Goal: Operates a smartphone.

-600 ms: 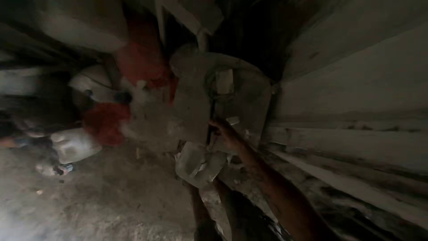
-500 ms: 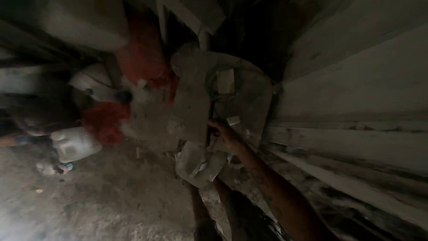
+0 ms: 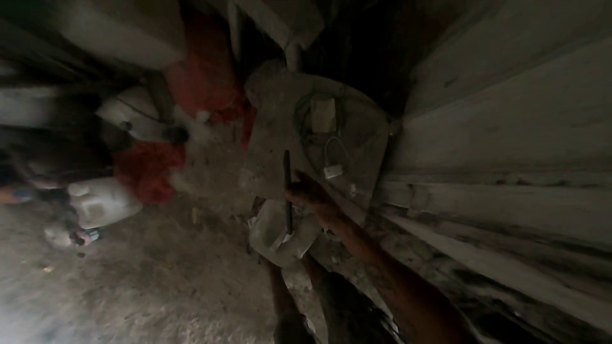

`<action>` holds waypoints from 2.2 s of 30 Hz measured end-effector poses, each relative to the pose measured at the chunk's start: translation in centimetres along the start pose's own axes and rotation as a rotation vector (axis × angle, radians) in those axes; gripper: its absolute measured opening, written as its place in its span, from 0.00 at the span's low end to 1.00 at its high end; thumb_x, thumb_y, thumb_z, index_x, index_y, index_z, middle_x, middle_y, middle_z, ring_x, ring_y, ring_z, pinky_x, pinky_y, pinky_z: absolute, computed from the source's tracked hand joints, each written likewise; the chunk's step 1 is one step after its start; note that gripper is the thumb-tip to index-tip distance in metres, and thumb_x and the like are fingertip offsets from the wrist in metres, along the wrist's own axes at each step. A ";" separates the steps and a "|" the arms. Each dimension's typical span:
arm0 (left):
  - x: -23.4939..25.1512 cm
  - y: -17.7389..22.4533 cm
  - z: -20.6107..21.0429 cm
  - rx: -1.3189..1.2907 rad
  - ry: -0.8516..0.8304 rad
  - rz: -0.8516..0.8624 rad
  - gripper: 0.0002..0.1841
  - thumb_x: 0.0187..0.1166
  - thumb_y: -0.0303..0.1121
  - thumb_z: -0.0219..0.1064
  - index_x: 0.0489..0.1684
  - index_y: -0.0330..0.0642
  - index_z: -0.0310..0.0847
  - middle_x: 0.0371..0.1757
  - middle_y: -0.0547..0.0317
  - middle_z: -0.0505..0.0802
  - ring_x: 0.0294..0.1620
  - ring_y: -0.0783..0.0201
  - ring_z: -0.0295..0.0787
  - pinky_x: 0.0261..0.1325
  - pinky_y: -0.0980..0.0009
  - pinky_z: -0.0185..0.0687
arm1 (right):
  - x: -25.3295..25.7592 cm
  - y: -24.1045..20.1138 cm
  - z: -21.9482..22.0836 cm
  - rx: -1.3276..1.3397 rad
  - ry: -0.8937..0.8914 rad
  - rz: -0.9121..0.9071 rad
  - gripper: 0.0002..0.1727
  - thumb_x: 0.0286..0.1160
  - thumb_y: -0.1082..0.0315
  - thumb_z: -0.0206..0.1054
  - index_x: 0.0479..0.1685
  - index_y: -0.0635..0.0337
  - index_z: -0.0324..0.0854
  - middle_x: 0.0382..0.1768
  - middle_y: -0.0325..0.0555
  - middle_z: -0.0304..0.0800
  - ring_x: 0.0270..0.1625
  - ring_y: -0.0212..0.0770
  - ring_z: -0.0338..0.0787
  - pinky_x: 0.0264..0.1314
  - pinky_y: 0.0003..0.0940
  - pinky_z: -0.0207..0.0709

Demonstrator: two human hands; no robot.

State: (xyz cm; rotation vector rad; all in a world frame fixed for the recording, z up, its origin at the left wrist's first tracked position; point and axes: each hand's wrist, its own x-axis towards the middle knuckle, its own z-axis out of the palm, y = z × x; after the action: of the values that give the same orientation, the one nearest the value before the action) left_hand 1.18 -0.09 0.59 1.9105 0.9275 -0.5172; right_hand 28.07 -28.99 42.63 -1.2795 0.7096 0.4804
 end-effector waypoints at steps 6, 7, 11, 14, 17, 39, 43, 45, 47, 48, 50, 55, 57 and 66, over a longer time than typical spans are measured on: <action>0.1 -0.8 0.1 -0.065 0.000 -0.037 0.28 0.92 0.48 0.52 0.85 0.41 0.65 0.77 0.41 0.81 0.75 0.47 0.80 0.75 0.44 0.79 | -0.9 -0.5 0.7 -0.212 -0.044 -0.142 0.57 0.68 0.55 0.80 0.95 0.58 0.45 0.69 0.52 0.85 0.62 0.41 0.90 0.65 0.40 0.87; 0.2 -0.8 0.0 -0.022 0.004 -0.035 0.28 0.92 0.48 0.53 0.85 0.42 0.65 0.78 0.41 0.80 0.75 0.47 0.80 0.75 0.44 0.79 | -1.0 -0.4 0.8 -0.253 -0.045 -0.189 0.59 0.66 0.54 0.80 0.95 0.59 0.44 0.70 0.52 0.84 0.63 0.42 0.90 0.66 0.41 0.86; 0.5 -0.7 0.0 0.038 0.014 -0.003 0.29 0.91 0.50 0.53 0.85 0.43 0.65 0.77 0.41 0.80 0.75 0.47 0.80 0.74 0.44 0.80 | -1.7 -0.7 1.5 -0.375 -0.017 -0.272 0.64 0.59 0.50 0.83 0.96 0.59 0.44 0.69 0.50 0.84 0.61 0.43 0.89 0.63 0.44 0.86; 0.7 -1.6 0.3 0.030 0.030 -0.040 0.28 0.92 0.50 0.52 0.83 0.42 0.68 0.75 0.40 0.82 0.73 0.46 0.81 0.72 0.43 0.80 | -2.0 -0.9 2.0 -0.439 0.023 -0.298 0.67 0.54 0.48 0.85 0.96 0.59 0.44 0.68 0.50 0.85 0.58 0.42 0.91 0.60 0.46 0.88; 0.4 -0.7 0.2 -0.008 0.033 -0.033 0.27 0.91 0.50 0.53 0.81 0.42 0.71 0.72 0.41 0.85 0.71 0.48 0.83 0.71 0.45 0.82 | -1.4 0.0 2.2 -0.716 0.143 -0.412 0.69 0.52 0.39 0.83 0.96 0.59 0.45 0.68 0.51 0.86 0.62 0.48 0.88 0.68 0.56 0.79; 1.1 -1.7 0.5 -0.229 0.053 -0.101 0.30 0.92 0.56 0.48 0.82 0.44 0.69 0.71 0.43 0.85 0.68 0.50 0.85 0.68 0.44 0.84 | 5.0 7.2 -1.3 -1.326 0.358 -0.304 0.61 0.62 0.51 0.80 0.98 0.48 0.43 0.85 0.61 0.66 0.85 0.65 0.68 0.82 0.65 0.62; -0.1 -0.4 0.1 -0.130 0.058 -0.098 0.28 0.92 0.49 0.53 0.83 0.40 0.67 0.72 0.39 0.84 0.69 0.45 0.83 0.69 0.43 0.82 | 6.2 6.3 -1.8 -1.332 0.374 -0.137 0.59 0.65 0.57 0.80 0.97 0.52 0.43 0.81 0.68 0.68 0.79 0.70 0.72 0.74 0.64 0.71; -0.2 -0.6 0.1 -0.147 0.053 -0.106 0.28 0.92 0.49 0.53 0.83 0.41 0.66 0.73 0.40 0.83 0.70 0.46 0.83 0.69 0.43 0.82 | 7.0 7.5 -2.2 -1.345 0.461 -0.179 0.56 0.66 0.59 0.80 0.96 0.52 0.49 0.77 0.67 0.72 0.76 0.68 0.77 0.72 0.61 0.75; 0.3 -1.4 0.5 -0.189 0.049 -0.115 0.29 0.91 0.53 0.52 0.83 0.43 0.67 0.73 0.42 0.84 0.69 0.47 0.84 0.68 0.43 0.83 | 7.5 8.5 -2.6 -1.342 0.545 -0.266 0.50 0.68 0.60 0.78 0.94 0.53 0.56 0.75 0.65 0.76 0.72 0.65 0.82 0.67 0.59 0.79; 0.6 -1.9 0.7 -0.226 0.046 -0.118 0.30 0.91 0.54 0.51 0.83 0.44 0.67 0.72 0.43 0.84 0.69 0.48 0.84 0.67 0.43 0.84 | 7.5 8.5 -2.6 -1.330 0.543 -0.276 0.48 0.70 0.63 0.77 0.93 0.54 0.56 0.75 0.65 0.76 0.71 0.65 0.82 0.66 0.58 0.80; 0.8 -2.2 0.8 -0.237 0.044 -0.112 0.29 0.92 0.54 0.50 0.83 0.44 0.68 0.72 0.42 0.84 0.69 0.48 0.84 0.68 0.43 0.83 | 6.8 7.8 -2.2 -1.344 0.494 -0.235 0.45 0.75 0.70 0.72 0.94 0.54 0.55 0.76 0.66 0.75 0.72 0.65 0.82 0.67 0.56 0.81; 0.7 -2.5 0.7 -0.230 0.022 -0.104 0.28 0.92 0.51 0.51 0.84 0.45 0.66 0.74 0.43 0.83 0.71 0.49 0.83 0.70 0.44 0.83 | 5.2 7.4 -1.2 -1.367 0.396 -0.263 0.27 0.78 0.76 0.66 0.79 0.58 0.77 0.74 0.64 0.79 0.69 0.62 0.86 0.65 0.52 0.83; 0.9 -2.6 0.6 -0.188 0.031 -0.096 0.29 0.91 0.52 0.52 0.84 0.45 0.66 0.75 0.43 0.83 0.72 0.48 0.82 0.70 0.44 0.82 | 4.7 6.5 -0.8 -1.315 0.248 -0.143 0.27 0.78 0.74 0.66 0.79 0.59 0.77 0.79 0.65 0.74 0.76 0.63 0.80 0.73 0.55 0.78; -0.4 0.1 -0.2 -0.118 0.049 -0.128 0.28 0.92 0.48 0.53 0.83 0.39 0.66 0.75 0.38 0.82 0.72 0.45 0.81 0.72 0.44 0.80 | 5.3 8.2 0.6 -1.170 0.189 -0.057 0.32 0.83 0.66 0.64 0.88 0.59 0.65 0.82 0.61 0.71 0.80 0.62 0.76 0.78 0.60 0.73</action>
State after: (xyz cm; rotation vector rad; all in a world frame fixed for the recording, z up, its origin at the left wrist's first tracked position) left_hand 1.04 -0.09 1.01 1.7729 1.0938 -0.4812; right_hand 26.30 -26.76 33.31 -2.4546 0.5289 0.7782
